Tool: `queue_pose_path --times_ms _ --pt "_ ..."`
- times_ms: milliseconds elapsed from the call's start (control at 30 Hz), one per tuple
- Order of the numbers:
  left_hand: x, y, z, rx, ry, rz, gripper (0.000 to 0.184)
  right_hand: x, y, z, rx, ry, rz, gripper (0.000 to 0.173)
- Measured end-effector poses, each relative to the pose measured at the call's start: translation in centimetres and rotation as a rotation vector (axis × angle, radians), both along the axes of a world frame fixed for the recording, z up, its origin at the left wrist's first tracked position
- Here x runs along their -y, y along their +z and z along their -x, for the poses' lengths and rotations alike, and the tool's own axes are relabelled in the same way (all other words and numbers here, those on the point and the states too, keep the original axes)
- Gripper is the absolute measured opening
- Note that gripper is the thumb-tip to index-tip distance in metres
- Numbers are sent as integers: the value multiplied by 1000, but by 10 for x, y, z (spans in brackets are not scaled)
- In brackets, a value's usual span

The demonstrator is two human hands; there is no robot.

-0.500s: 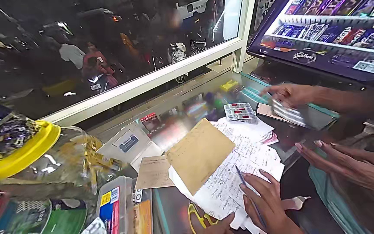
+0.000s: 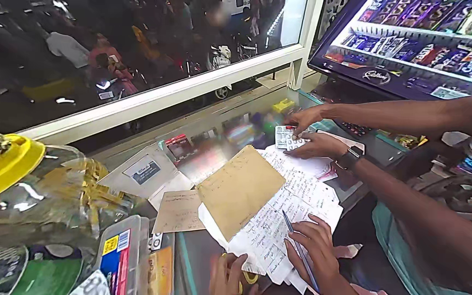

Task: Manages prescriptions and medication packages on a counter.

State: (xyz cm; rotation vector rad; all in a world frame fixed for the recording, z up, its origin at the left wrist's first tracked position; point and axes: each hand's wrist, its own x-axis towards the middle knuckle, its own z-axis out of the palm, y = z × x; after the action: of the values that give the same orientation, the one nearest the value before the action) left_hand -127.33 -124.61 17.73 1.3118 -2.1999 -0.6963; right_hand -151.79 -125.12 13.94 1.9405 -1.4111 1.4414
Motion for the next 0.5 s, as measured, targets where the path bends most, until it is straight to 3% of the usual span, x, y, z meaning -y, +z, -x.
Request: queue_pose_path --times_ms 300,500 --pt "-18 7 -30 -1 113 -34 57 5 4 -6 108 69 -2 7" --pt "-21 24 -64 168 104 -119 54 25 17 -15 -18 18 -163 16"
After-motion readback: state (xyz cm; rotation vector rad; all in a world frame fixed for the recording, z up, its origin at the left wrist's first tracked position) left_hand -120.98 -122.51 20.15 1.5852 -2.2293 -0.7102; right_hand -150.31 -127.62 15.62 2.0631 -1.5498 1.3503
